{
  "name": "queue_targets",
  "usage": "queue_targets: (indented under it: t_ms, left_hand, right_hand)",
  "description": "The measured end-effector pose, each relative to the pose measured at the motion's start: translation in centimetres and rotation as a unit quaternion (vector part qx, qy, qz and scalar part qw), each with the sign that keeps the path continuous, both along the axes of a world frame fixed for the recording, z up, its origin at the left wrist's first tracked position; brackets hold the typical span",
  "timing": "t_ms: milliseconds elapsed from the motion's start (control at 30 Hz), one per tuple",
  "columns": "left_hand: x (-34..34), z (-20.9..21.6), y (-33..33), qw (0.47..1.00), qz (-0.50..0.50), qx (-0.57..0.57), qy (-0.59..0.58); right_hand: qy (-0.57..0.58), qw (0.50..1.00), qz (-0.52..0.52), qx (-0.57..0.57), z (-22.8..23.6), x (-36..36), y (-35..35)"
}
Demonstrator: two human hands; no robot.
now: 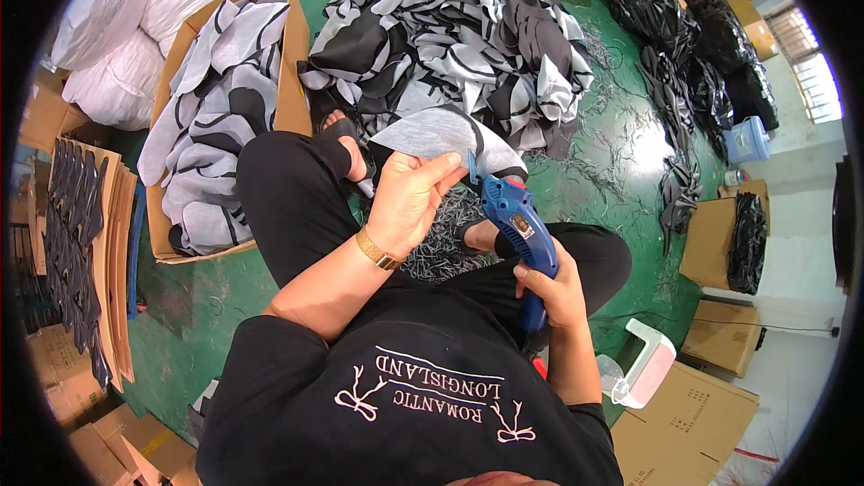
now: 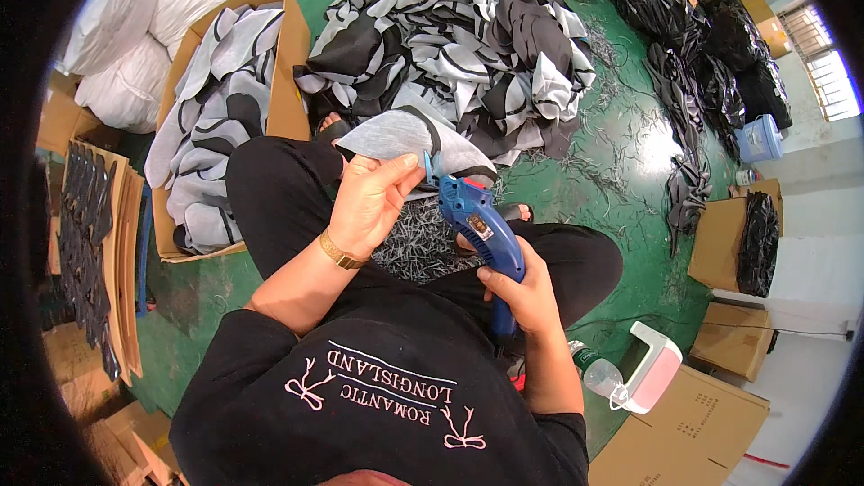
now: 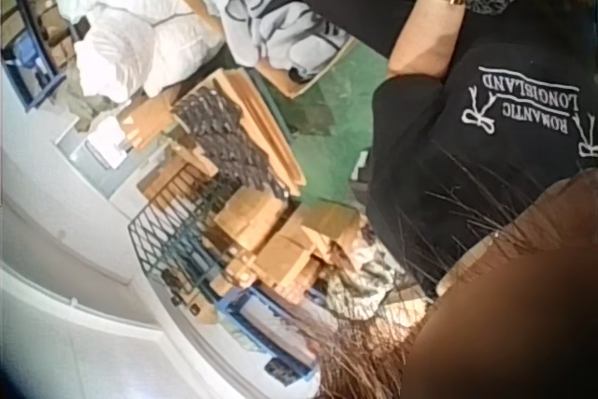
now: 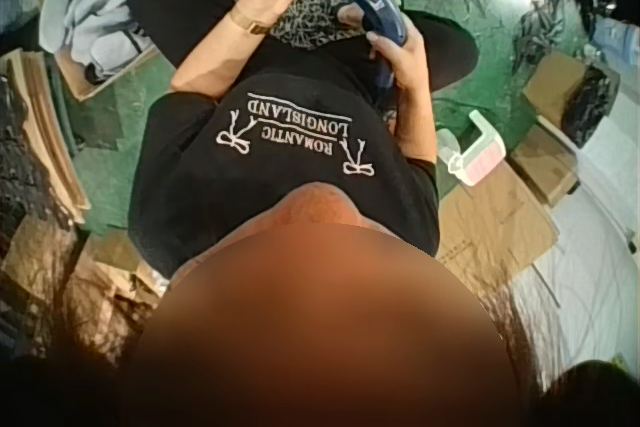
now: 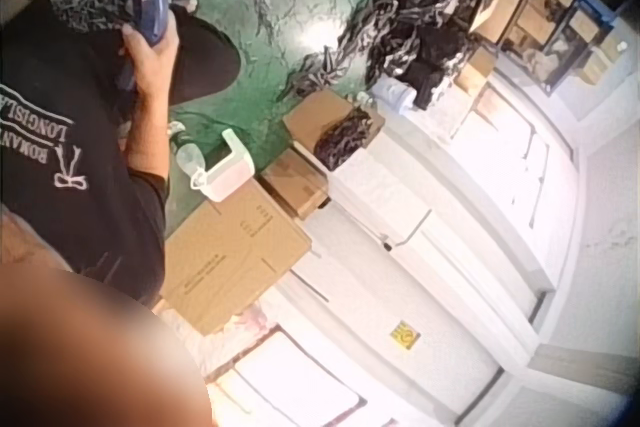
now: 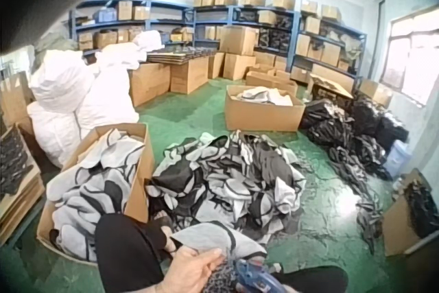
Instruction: Using a hot glue gun to apply adhesive to the edges of fabric pieces for shoe manufacturing.
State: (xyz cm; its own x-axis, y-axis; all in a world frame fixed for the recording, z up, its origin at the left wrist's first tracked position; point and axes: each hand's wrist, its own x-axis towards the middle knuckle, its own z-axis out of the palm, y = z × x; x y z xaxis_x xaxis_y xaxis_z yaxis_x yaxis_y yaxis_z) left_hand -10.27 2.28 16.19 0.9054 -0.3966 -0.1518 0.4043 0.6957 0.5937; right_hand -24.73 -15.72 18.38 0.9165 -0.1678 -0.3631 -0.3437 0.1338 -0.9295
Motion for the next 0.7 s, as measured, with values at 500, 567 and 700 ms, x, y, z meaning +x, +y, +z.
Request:
queue_targets:
  t_ms: [500, 567, 700]
  left_hand:
    - [-0.3, -0.7, 0.7, 0.995, -0.083, 0.041, -0.033]
    - [-0.6, -0.7, 0.3, 0.991, -0.115, 0.045, -0.047]
    - [-1.8, -0.6, -0.6, 0.987, -0.14, 0.048, -0.068]
  right_hand:
    - [-0.104, 0.994, -0.036, -0.012, 1.6, 3.2, -1.6]
    - [-0.114, 0.991, -0.05, -0.057, 2.3, 4.6, -1.9]
    - [-0.143, 0.98, -0.029, -0.134, 2.8, 7.0, -1.3]
